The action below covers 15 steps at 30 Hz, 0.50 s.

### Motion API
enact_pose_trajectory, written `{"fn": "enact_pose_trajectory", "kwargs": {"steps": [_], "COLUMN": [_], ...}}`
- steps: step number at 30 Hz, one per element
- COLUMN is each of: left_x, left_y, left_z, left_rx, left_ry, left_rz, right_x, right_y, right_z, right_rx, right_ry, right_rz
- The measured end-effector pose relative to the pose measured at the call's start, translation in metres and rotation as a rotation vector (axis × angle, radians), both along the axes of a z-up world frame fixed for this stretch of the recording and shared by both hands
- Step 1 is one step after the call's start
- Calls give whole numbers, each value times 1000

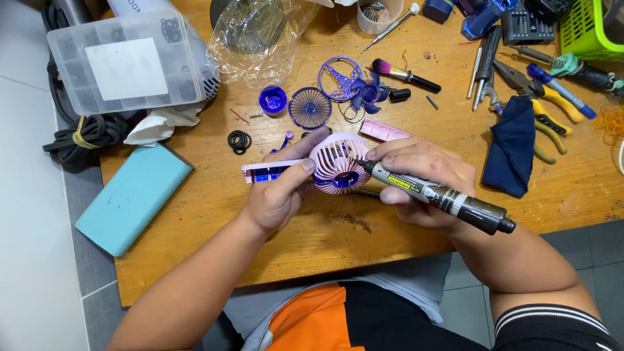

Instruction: The person is using a permanent marker to mark specific points on a disassembled plastic fan casing.

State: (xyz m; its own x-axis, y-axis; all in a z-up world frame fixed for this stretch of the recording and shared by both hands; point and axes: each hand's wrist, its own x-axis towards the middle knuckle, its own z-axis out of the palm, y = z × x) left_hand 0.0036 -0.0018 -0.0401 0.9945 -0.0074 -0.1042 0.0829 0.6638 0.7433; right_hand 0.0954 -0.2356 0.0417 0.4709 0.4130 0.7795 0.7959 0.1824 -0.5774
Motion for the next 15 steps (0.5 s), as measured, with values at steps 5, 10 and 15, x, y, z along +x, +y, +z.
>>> {"fn": "enact_pose_trajectory", "kwargs": {"steps": [5,10,15], "left_x": [0,-1,4], "left_y": [2,1,0], "left_z": [-4,-7,-2], "left_rx": [-11,-39,-105], "left_ry": [-3,-13,-67], "left_rz": [-2,0,25], "right_x": [-2,-3,1], "right_y": [-2,-2,-5], "right_z": [0,2,-5], "right_rx": [-23,-17,4], "right_ry": [-8,18,42], "right_rz": [14,10,51]}}
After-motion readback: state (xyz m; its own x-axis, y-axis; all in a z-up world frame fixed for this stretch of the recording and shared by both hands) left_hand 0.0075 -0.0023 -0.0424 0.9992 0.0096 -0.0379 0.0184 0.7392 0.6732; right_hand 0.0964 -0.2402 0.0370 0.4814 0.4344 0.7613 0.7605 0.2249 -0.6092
